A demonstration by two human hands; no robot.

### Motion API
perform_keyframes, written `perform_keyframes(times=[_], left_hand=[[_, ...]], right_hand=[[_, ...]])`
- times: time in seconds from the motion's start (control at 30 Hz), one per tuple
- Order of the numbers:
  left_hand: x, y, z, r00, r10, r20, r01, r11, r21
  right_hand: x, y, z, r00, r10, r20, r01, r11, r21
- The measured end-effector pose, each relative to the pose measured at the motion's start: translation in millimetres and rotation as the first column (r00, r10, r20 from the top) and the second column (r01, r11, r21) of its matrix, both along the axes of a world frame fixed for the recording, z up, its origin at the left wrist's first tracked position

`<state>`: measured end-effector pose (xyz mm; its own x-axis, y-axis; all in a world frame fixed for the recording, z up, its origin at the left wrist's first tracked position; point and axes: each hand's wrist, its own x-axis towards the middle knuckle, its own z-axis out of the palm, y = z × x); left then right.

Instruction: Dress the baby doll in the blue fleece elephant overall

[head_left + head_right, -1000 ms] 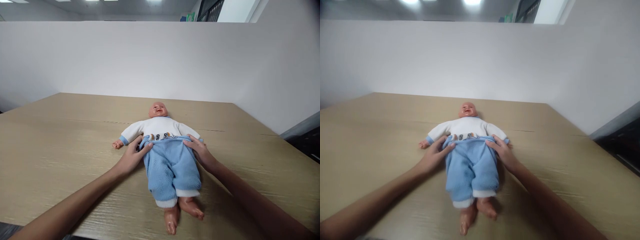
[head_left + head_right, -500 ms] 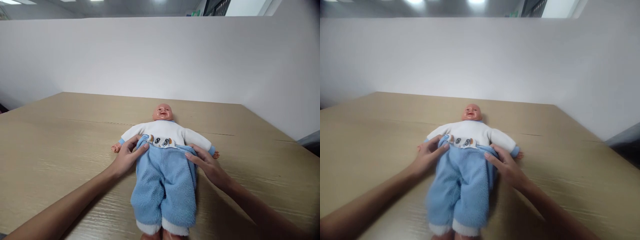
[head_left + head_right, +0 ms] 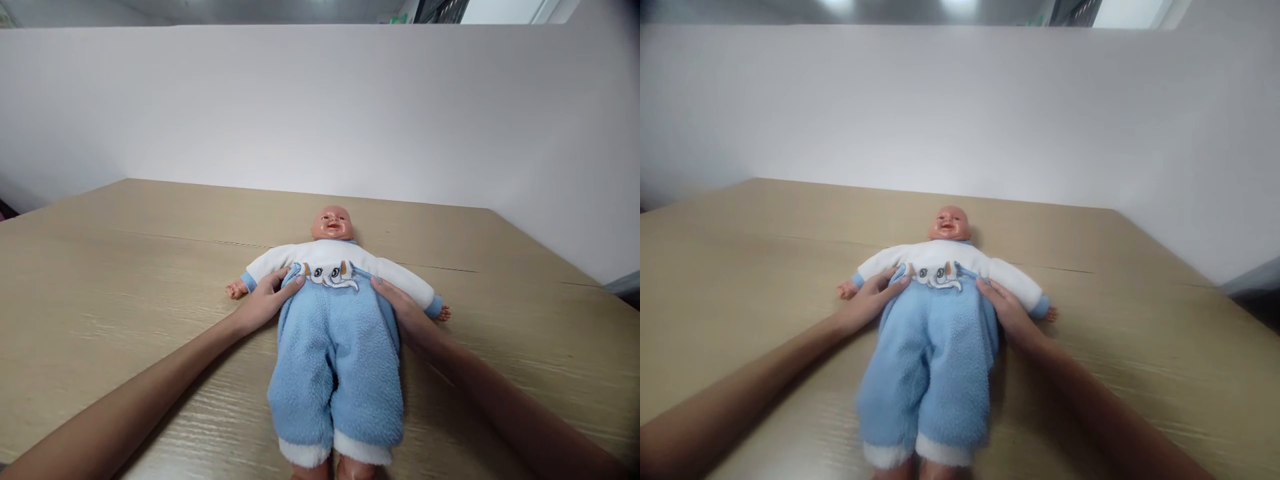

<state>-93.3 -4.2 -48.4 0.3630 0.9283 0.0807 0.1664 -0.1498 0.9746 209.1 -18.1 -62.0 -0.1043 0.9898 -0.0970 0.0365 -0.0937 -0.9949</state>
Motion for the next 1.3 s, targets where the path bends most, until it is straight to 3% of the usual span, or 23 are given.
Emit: perform_keyframes(times=[0.07,0.13,0.33,0.47,0.53,0.7,0.87,0.97,1.1,1.3], left_hand=[[-4,2,2.0,0.997,-0.037,0.073,0.042,0.998,-0.056],[-16,6,4.9,0.993,-0.088,0.078,0.095,0.992,-0.088],[-56,21,12.8,0.904,-0.411,-0.121,0.410,0.912,-0.032],[-56,18,17.3,0.853,-0.407,-0.325,0.455,0.887,0.082],[-52,16,19.1,0.846,-0.409,-0.342,0.464,0.880,0.096],[-48,15,15.2,0.885,-0.450,-0.118,0.454,0.891,0.010],[-44,11,0.4,0.955,-0.284,0.087,0.286,0.958,-0.015],[-34,5,-7.4,0.945,-0.218,0.246,0.233,0.972,-0.038],[-18,-4,-13.6,0.879,-0.161,0.450,0.273,0.942,-0.196],[-3,-8,-19.0,0.836,0.134,0.532,0.083,0.928,-0.364]], right_hand=[[6,3,-0.9,0.998,0.056,-0.030,-0.056,0.998,-0.008],[18,6,-0.4,0.989,0.137,0.052,-0.138,0.990,0.022],[63,-3,8.1,0.889,0.351,0.295,-0.369,0.929,0.007],[64,-13,14.0,0.741,0.369,0.561,-0.519,0.845,0.130],[60,-15,13.7,0.726,0.359,0.587,-0.539,0.826,0.162],[51,-22,8.7,0.861,0.336,0.382,-0.398,0.912,0.095],[28,-32,2.7,0.992,0.122,0.016,-0.123,0.988,0.093],[13,-35,-2.4,0.991,0.033,-0.130,-0.025,0.998,0.062],[1,-37,-3.6,0.985,-0.060,-0.161,0.063,0.998,0.010],[-10,-37,-1.4,0.951,-0.134,-0.279,0.093,0.984,-0.155]])
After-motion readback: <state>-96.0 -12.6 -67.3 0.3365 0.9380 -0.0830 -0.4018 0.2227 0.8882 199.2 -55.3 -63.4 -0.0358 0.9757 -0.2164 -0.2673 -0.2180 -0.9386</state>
